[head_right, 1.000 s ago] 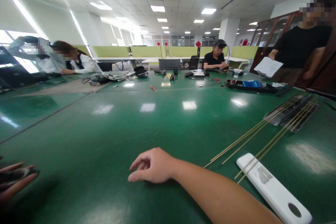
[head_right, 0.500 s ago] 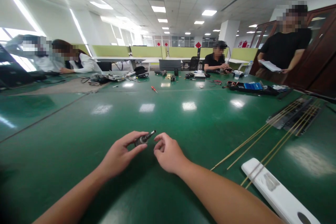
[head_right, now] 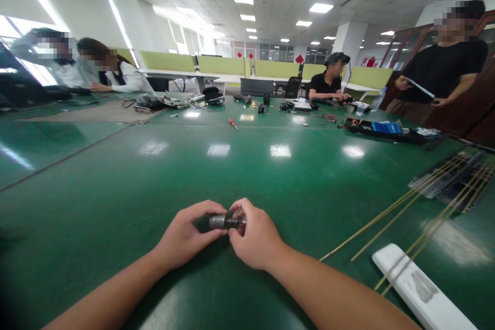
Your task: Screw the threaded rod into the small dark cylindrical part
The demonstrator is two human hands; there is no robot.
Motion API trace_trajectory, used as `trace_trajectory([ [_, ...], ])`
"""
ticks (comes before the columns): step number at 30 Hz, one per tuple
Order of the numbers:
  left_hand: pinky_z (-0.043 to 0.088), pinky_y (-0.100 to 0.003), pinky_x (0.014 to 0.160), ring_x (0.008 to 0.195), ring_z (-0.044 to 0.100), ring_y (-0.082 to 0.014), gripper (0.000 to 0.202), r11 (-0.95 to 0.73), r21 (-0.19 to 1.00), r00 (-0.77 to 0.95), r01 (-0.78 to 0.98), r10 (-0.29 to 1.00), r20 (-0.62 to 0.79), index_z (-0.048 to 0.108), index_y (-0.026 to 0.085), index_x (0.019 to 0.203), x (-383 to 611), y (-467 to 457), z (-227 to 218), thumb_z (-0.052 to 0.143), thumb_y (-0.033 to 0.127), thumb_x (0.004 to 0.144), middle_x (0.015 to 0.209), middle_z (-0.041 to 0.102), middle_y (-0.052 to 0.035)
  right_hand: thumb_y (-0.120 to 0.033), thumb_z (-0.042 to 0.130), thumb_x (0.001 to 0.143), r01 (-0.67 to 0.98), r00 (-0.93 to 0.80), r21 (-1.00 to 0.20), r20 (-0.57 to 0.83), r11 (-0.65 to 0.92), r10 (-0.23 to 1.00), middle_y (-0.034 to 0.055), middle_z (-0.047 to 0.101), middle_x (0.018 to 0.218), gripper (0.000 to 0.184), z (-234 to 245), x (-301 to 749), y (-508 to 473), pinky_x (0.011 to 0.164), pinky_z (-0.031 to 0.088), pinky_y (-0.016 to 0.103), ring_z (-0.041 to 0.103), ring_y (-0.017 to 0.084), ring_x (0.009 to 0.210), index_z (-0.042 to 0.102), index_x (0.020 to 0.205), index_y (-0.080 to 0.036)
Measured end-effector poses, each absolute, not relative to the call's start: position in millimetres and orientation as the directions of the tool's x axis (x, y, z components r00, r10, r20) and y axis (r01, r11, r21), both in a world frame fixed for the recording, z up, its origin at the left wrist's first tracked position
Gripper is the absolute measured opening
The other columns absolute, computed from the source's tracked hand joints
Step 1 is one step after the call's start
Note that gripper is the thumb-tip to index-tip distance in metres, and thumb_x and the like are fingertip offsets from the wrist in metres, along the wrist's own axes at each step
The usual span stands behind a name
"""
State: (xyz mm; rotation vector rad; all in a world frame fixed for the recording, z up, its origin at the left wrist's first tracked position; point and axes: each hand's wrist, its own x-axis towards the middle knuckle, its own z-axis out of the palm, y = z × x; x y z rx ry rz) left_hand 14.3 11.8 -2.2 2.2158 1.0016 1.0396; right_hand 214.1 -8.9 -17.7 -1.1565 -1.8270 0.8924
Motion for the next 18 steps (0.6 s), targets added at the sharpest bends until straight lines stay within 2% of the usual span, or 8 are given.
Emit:
trace_trajectory([
  [11,0.052,-0.030,0.081,0.086,0.068,-0.0190,0.019,-0.595,0.672,0.418,0.440,0.798,0.434,0.070,0.020,0.096,13.5,10.5,-2.8,0.074,0.029,0.079,0.094,0.073,-0.0046,-0.022,0.063,0.082,0.350,-0.258,-0.893,0.199,0.284,0.945,0.0011,0.068,0.084,0.012,-18.2,213.8,-8.6,0.066,0.047,0.025,0.062,0.015,0.072,0.064,0.093,-0.020],
  [18,0.052,-0.030,0.081,0.085,0.069,-0.0187,0.019,-0.603,0.666,0.431,0.439,0.792,0.433,0.071,0.021,0.095,12.4,11.2,-3.6,0.076,0.027,0.078,0.093,0.074,-0.0036,-0.024,0.064,0.083,0.419,-0.264,-0.844,0.238,0.334,0.935,0.0006,0.069,0.079,0.008,-17.4,215.6,-8.3,0.066,0.045,0.025,0.062,0.016,0.071,0.067,0.090,-0.020],
])
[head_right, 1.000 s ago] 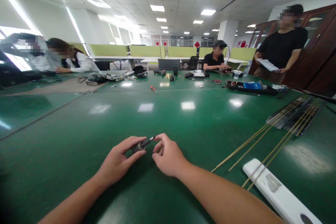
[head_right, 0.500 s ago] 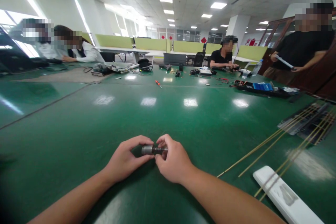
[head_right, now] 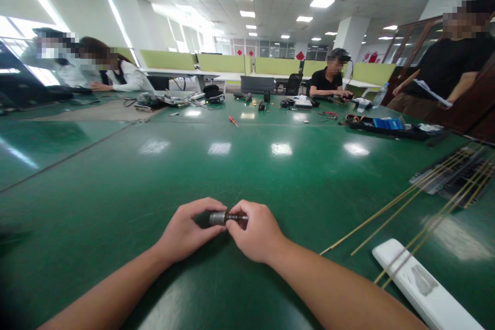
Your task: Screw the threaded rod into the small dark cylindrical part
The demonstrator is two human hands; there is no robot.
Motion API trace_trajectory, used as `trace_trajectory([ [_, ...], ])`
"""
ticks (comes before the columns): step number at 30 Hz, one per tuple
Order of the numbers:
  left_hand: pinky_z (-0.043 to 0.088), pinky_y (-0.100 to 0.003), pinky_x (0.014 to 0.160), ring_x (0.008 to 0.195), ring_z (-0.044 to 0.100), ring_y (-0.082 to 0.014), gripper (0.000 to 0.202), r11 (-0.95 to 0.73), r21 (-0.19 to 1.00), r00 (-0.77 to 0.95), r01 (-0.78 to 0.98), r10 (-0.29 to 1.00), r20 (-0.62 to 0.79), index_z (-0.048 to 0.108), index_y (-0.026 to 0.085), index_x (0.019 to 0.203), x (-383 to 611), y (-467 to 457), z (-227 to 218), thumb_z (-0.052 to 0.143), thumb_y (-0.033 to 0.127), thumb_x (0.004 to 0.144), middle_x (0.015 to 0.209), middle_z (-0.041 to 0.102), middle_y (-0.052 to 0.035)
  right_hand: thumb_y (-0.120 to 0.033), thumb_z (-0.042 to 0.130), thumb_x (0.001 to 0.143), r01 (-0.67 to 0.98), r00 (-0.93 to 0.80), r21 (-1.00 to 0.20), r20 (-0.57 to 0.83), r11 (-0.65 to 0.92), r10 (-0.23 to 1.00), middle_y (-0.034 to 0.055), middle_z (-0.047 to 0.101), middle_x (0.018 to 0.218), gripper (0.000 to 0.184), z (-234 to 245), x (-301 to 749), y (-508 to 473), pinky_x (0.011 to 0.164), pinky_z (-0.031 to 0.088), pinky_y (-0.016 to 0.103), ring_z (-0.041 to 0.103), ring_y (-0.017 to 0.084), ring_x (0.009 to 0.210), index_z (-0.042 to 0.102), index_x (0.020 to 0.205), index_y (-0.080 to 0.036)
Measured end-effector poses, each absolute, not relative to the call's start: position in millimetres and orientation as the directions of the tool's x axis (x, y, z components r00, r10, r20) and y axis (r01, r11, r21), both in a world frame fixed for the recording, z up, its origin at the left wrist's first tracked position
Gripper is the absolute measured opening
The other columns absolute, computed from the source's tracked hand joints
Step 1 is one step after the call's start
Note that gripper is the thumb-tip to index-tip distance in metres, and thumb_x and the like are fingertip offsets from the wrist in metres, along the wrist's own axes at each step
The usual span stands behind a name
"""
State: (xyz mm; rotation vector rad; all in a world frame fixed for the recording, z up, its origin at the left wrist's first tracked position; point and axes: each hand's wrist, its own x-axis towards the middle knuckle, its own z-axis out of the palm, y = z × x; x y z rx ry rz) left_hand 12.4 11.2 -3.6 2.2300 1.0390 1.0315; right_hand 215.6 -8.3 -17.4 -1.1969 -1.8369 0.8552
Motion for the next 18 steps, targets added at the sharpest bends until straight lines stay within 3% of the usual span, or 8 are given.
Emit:
trace_trajectory([
  [18,0.054,-0.029,0.081,0.086,0.071,-0.0188,0.022,-0.593,0.655,0.387,0.468,0.804,0.451,0.074,0.023,0.096,12.0,10.6,-3.1,0.079,0.028,0.075,0.094,0.075,-0.0024,-0.025,0.064,0.084,0.446,-0.270,-0.821,0.257,0.357,0.928,0.0008,0.070,0.080,0.007,-11.1,218.3,-8.7,0.066,0.044,0.025,0.062,0.016,0.072,0.068,0.088,-0.020],
])
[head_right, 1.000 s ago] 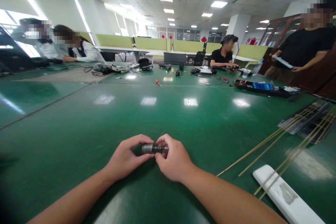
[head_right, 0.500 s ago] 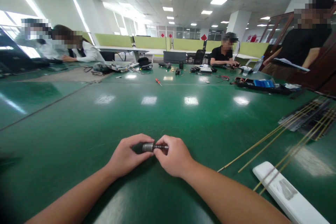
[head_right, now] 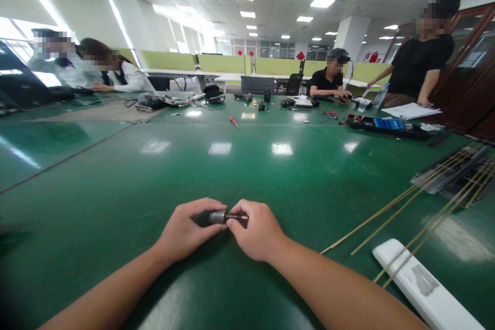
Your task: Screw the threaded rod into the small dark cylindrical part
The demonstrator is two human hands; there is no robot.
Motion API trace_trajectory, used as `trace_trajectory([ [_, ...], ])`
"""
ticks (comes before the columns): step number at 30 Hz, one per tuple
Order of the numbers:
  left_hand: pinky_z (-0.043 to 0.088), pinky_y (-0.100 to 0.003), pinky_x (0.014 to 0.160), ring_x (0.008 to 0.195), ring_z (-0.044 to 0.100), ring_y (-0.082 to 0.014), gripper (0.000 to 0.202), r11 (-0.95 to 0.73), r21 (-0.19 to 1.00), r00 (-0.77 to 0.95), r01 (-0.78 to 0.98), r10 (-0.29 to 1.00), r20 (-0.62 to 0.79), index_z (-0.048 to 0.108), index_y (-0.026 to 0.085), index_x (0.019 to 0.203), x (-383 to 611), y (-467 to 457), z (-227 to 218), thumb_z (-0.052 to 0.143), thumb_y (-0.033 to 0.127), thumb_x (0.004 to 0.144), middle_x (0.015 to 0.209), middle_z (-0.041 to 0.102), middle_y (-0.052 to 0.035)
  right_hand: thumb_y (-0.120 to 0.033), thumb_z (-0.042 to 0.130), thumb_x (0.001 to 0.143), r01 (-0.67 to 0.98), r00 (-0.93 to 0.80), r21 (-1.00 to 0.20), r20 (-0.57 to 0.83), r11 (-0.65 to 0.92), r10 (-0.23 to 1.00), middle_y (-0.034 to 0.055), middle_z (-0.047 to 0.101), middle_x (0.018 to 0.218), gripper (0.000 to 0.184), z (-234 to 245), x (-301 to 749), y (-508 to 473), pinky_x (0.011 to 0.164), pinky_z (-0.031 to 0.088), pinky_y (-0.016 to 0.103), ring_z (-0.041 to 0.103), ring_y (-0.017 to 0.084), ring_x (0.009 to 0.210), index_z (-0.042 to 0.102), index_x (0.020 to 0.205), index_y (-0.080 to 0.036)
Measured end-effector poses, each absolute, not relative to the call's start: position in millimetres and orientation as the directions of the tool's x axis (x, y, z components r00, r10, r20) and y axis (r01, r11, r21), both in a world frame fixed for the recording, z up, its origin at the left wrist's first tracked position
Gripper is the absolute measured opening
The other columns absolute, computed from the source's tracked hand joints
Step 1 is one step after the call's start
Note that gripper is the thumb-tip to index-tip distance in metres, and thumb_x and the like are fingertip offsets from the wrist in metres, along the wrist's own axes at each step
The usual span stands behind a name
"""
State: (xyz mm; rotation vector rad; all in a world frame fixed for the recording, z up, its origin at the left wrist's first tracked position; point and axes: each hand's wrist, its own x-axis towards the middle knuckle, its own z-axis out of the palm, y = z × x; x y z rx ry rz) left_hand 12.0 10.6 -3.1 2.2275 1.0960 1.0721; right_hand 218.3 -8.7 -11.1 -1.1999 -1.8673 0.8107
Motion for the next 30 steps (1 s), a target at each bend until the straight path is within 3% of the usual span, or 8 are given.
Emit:
trace_trajectory([
  [30,0.054,-0.028,0.084,0.088,0.071,-0.0178,0.023,-0.597,0.633,0.381,0.492,0.802,0.461,0.074,0.023,0.097,7.0,13.1,-6.9,0.080,0.028,0.075,0.096,0.075,-0.0015,-0.022,0.064,0.083,0.467,-0.263,-0.792,0.300,0.393,0.917,-0.0003,0.068,0.078,0.005,-9.2,218.5,-10.8,0.064,0.041,0.024,0.060,0.015,0.070,0.067,0.086,-0.020],
])
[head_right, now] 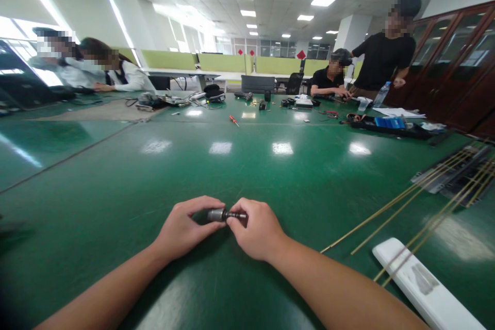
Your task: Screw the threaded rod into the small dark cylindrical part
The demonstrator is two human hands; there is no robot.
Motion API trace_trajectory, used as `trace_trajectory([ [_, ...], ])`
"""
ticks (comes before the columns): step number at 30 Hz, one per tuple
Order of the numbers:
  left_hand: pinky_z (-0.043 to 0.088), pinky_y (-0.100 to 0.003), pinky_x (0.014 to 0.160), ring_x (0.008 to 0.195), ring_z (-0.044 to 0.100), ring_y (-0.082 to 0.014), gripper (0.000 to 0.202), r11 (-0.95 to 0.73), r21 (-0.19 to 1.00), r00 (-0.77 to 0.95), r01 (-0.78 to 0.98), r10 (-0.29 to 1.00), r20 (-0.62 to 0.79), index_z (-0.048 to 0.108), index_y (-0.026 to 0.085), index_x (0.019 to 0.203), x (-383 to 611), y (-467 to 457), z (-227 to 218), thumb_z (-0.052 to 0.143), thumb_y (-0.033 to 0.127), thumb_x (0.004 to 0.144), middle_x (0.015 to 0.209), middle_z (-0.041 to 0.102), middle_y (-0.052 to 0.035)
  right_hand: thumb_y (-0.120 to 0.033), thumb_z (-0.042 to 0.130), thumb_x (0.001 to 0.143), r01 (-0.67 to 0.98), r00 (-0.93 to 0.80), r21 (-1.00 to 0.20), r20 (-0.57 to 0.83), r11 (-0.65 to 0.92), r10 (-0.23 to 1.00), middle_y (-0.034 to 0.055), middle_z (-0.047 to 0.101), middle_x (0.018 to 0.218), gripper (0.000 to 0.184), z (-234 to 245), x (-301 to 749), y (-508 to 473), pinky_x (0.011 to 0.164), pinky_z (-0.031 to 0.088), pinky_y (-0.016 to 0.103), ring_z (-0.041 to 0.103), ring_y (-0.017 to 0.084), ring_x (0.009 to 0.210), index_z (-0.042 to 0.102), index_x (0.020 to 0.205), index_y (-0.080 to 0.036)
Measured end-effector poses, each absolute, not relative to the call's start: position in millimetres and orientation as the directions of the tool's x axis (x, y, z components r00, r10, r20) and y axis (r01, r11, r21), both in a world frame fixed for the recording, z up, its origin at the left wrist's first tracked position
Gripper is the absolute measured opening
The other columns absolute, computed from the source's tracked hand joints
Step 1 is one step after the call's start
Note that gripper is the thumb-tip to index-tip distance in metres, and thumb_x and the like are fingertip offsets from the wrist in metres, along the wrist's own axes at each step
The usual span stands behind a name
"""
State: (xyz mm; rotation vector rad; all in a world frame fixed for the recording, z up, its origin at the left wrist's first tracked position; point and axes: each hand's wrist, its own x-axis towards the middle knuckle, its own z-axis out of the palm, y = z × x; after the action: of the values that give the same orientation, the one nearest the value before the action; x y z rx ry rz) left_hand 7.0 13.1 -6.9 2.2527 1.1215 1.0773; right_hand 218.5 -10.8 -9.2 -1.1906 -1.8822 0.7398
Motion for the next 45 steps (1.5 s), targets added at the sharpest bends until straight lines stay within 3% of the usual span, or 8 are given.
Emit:
trace_trajectory([
  [45,0.054,-0.030,0.085,0.090,0.071,-0.0194,0.024,-0.588,0.623,0.362,0.516,0.809,0.463,0.074,0.023,0.098,3.9,13.4,-5.9,0.079,0.027,0.075,0.097,0.075,-0.0032,-0.023,0.063,0.085,0.486,-0.251,-0.781,0.305,0.392,0.919,-0.0001,0.067,0.075,0.007,-9.5,219.4,-10.9,0.062,0.041,0.025,0.058,0.015,0.066,0.067,0.090,-0.020],
])
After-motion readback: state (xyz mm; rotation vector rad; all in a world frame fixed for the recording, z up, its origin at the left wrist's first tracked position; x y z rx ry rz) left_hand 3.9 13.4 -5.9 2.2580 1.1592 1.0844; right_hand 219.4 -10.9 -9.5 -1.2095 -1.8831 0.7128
